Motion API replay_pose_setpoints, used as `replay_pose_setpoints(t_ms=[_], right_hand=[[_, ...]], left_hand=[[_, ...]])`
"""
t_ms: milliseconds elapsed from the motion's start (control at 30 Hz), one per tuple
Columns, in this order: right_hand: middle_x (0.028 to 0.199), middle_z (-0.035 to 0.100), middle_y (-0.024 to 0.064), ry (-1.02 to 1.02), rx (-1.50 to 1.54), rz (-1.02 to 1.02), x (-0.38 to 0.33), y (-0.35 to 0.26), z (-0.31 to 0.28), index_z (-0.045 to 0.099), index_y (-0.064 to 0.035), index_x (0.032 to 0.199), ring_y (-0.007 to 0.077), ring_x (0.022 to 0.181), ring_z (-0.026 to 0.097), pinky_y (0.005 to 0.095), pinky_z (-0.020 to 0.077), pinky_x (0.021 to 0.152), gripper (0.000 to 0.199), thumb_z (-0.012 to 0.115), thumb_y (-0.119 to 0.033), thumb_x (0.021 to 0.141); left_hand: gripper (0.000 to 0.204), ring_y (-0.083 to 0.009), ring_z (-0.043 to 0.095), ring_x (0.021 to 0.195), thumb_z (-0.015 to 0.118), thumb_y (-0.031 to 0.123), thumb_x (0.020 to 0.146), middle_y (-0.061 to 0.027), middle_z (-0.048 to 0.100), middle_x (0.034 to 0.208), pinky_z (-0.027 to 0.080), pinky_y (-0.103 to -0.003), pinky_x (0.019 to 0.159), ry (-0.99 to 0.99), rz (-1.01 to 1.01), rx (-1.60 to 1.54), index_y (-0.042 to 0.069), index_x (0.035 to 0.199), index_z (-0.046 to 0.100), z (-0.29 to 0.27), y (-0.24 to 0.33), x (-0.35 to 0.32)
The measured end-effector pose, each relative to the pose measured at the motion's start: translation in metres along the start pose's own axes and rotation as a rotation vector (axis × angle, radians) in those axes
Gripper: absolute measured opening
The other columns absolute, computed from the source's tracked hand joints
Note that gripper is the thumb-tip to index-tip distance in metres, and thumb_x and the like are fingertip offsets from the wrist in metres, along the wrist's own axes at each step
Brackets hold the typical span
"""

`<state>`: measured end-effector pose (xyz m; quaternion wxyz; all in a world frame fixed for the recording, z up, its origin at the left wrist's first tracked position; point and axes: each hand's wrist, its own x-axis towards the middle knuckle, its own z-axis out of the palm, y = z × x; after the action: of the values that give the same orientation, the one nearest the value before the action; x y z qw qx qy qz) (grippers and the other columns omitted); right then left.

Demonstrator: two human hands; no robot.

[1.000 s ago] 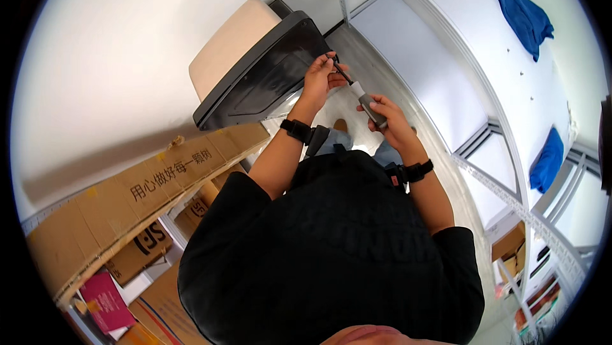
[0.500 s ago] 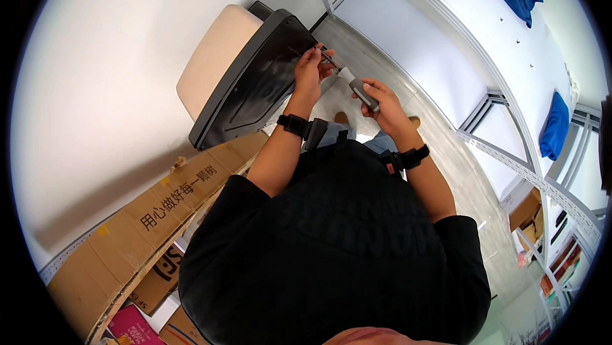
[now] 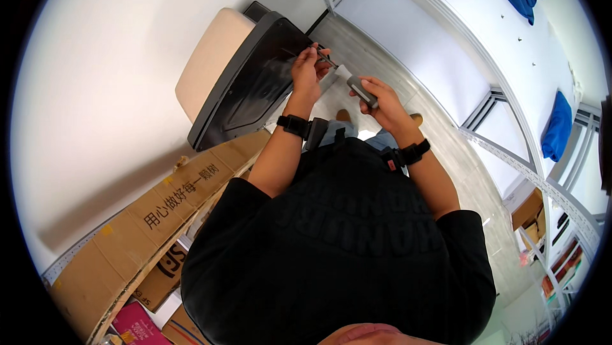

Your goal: The person uses a screwdriver to fasten screws into the back panel of a wall-mounted appliance. They repeatedly place screws into holes and tighten them, working along the edges and center of the unit's rear casing.

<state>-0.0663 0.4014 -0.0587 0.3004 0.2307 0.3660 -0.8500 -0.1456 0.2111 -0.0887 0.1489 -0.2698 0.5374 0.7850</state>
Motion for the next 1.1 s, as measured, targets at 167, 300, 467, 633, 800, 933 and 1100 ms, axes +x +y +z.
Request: replay_pose_setpoints(t_ms=[167, 300, 467, 633, 800, 933, 1100], right_hand=[[0.09, 0.063, 0.0037, 0.02, -0.044, -0.024, 0.002, 0.003, -0.001, 0.054, -0.0074, 0.115, 0.0082, 0.059, 0.053, 0.0218, 0.0408, 0.054, 0.028, 0.051, -0.025, 0.094], [0.089, 0.062, 0.003, 0.046, -0.059, -0.034, -0.001, -0.002, 0.005, 0.055, -0.0074, 0.114, 0.0088, 0.06, 0.052, 0.0231, 0.0408, 0.056, 0.027, 0.053, -0.025, 0.094], [0.09, 0.059, 0.0036, 0.076, -0.121, -0.057, 0.0, -0.001, 0.008, 0.054, -0.0055, 0.115, 0.0092, 0.06, 0.052, 0.0251, 0.0427, 0.058, 0.028, 0.057, -0.02, 0.091], [0.091, 0.054, 0.0047, 0.136, -0.307, -0.178, 0.005, 0.007, 0.012, 0.054, -0.0056, 0.114, 0.0107, 0.066, 0.054, 0.0257, 0.0453, 0.061, 0.033, 0.065, -0.012, 0.084], [0.097, 0.053, 0.0054, 0.191, -0.735, -0.539, 0.018, 0.026, 0.003, 0.054, -0.0067, 0.116, 0.012, 0.071, 0.055, 0.0247, 0.0463, 0.058, 0.04, 0.067, -0.006, 0.079], [0.1, 0.054, 0.0069, 0.128, -0.58, -0.401, 0.011, 0.024, 0.004, 0.05, -0.0063, 0.121, 0.0138, 0.073, 0.059, 0.0258, 0.047, 0.055, 0.041, 0.063, -0.01, 0.083], [0.105, 0.056, 0.0091, -0.077, 0.056, 0.024, 0.001, 0.007, -0.001, 0.044, -0.0066, 0.127, 0.0188, 0.082, 0.064, 0.0258, 0.0473, 0.053, 0.042, 0.055, -0.02, 0.088]], left_hand=[[0.023, -0.0158, 0.065, 0.075, 0.044, 0.021, 0.099, -0.0063, 0.066, 0.1, 0.048, -0.025, 0.06, 0.007, 0.022, 0.007, 0.009, 0.117, 0.052, 0.002, -0.002, 0.0], [0.023, -0.0159, 0.064, 0.075, 0.044, 0.021, 0.098, -0.0062, 0.066, 0.099, 0.048, -0.025, 0.061, -0.008, 0.007, -0.011, 0.009, 0.117, 0.052, 0.003, 0.0, 0.0], [0.023, -0.0158, 0.064, 0.075, 0.046, 0.022, 0.098, -0.0065, 0.066, 0.099, 0.049, -0.026, 0.061, 0.003, -0.032, -0.022, 0.009, 0.116, 0.052, 0.002, 0.004, -0.001], [0.019, -0.0145, 0.063, 0.072, 0.058, 0.021, 0.092, -0.0023, 0.063, 0.088, 0.05, -0.026, 0.06, 0.003, -0.028, -0.058, 0.013, 0.107, 0.051, 0.008, 0.0, -0.002], [0.025, -0.0162, 0.063, 0.072, 0.063, 0.018, 0.089, -0.0025, 0.062, 0.086, 0.051, -0.027, 0.061, 0.018, -0.021, -0.059, 0.012, 0.108, 0.049, 0.002, -0.008, 0.005], [0.022, -0.0175, 0.064, 0.073, 0.06, 0.013, 0.09, -0.0034, 0.062, 0.086, 0.052, -0.028, 0.062, -0.001, -0.033, -0.069, 0.012, 0.11, 0.049, -0.002, -0.008, 0.008], [0.019, -0.018, 0.064, 0.076, 0.055, 0.01, 0.093, -0.0045, 0.062, 0.087, 0.052, -0.03, 0.066, 0.036, -0.044, -0.073, 0.011, 0.111, 0.049, 0.0, -0.003, 0.004]])
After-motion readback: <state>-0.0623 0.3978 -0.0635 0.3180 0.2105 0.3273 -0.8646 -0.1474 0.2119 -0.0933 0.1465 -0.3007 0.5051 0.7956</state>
